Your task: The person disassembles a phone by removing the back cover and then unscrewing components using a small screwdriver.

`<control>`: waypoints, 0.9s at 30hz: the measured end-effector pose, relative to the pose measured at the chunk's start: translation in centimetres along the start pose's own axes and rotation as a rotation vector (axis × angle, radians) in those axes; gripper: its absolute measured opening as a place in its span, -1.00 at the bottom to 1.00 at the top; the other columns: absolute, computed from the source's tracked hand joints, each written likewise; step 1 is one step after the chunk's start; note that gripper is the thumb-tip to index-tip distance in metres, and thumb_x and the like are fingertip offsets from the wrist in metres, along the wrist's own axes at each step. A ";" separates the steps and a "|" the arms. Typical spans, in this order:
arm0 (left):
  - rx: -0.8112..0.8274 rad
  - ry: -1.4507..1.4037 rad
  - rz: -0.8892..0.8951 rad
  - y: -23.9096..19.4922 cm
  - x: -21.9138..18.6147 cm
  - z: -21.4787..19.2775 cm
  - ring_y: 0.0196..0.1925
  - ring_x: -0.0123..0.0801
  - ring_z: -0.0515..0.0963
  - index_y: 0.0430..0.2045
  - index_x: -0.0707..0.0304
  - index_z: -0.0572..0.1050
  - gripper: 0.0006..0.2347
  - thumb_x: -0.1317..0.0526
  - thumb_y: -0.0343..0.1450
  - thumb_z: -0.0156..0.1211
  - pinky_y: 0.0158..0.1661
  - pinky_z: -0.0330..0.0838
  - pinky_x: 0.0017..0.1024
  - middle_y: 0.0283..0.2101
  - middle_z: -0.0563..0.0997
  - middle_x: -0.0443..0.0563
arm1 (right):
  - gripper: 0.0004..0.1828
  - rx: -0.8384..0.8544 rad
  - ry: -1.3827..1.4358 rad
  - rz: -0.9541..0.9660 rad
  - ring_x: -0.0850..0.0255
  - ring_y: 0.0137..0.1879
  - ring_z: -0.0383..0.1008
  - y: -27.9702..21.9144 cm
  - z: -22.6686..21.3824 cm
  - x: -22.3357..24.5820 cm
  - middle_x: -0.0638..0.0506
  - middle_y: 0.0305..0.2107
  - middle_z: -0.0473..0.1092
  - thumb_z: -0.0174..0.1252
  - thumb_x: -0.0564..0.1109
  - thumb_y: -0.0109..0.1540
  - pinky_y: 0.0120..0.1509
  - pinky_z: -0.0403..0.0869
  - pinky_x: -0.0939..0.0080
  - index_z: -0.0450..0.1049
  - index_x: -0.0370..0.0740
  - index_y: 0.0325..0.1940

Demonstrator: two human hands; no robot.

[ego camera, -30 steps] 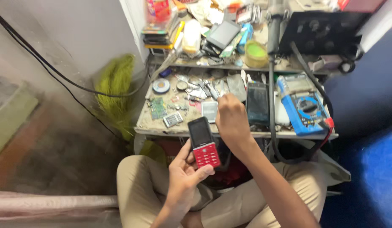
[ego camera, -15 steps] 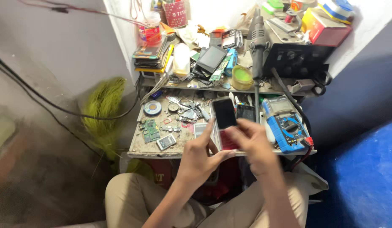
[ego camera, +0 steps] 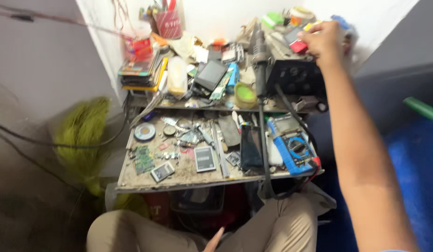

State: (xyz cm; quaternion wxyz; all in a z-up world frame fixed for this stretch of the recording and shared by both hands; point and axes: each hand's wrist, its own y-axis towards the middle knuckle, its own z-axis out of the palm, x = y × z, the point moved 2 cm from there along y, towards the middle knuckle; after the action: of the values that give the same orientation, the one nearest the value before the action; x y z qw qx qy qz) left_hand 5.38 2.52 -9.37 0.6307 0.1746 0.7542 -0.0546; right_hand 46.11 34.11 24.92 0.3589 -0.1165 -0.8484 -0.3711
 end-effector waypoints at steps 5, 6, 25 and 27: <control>-0.027 0.114 -0.263 -0.1 6.1 -3.8 -0.71 -0.47 0.45 0.12 0.27 0.54 -0.51 0.21 0.29 0.53 -0.55 0.37 -0.47 -0.70 0.52 0.05 | -0.71 0.010 -0.092 -0.114 0.20 -0.48 0.60 1.6 1.9 -0.3 -0.08 -0.49 0.55 0.51 -0.10 0.15 -0.40 0.58 0.15 0.59 -0.37 -0.30; -0.034 0.135 -0.301 -0.7 7.1 -4.6 -0.71 -0.47 0.45 0.11 0.27 0.55 -0.52 0.21 0.30 0.53 -0.56 0.37 -0.47 -0.70 0.52 0.06 | -0.69 -0.023 -0.204 -0.235 0.11 -0.43 0.60 1.2 2.0 0.0 -0.13 -0.48 0.56 0.54 -0.08 0.12 -0.30 0.57 0.11 0.60 -0.37 -0.34; -0.156 0.179 -0.391 -5.3 19.3 -3.3 -0.71 -0.44 0.35 -0.17 0.24 0.71 -0.75 0.11 0.37 0.38 -0.59 0.29 -0.38 -0.65 0.52 0.13 | -0.68 0.311 -0.303 -0.706 -0.03 -0.15 0.63 -16.7 1.4 8.9 -0.13 -0.04 0.61 0.44 -0.05 0.15 -0.01 0.53 0.00 0.54 -0.39 -0.32; -0.175 0.178 -0.390 -6.1 19.5 -3.3 -0.71 -0.44 0.34 -0.20 0.23 0.73 -0.76 0.11 0.37 0.37 -0.59 0.29 -0.37 -0.64 0.52 0.13 | -0.11 0.759 -0.115 -0.695 -0.14 0.13 0.51 -21.7 2.5 9.3 -0.28 0.07 0.48 0.56 0.05 -0.04 0.25 0.40 -0.02 0.41 -0.40 0.26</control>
State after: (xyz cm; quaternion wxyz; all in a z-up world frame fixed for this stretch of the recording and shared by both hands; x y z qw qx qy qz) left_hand -2.50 1.58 -28.44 0.5521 -0.0255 0.8281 -0.0942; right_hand 28.08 20.16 18.36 0.1844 0.2905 -0.9302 -0.1277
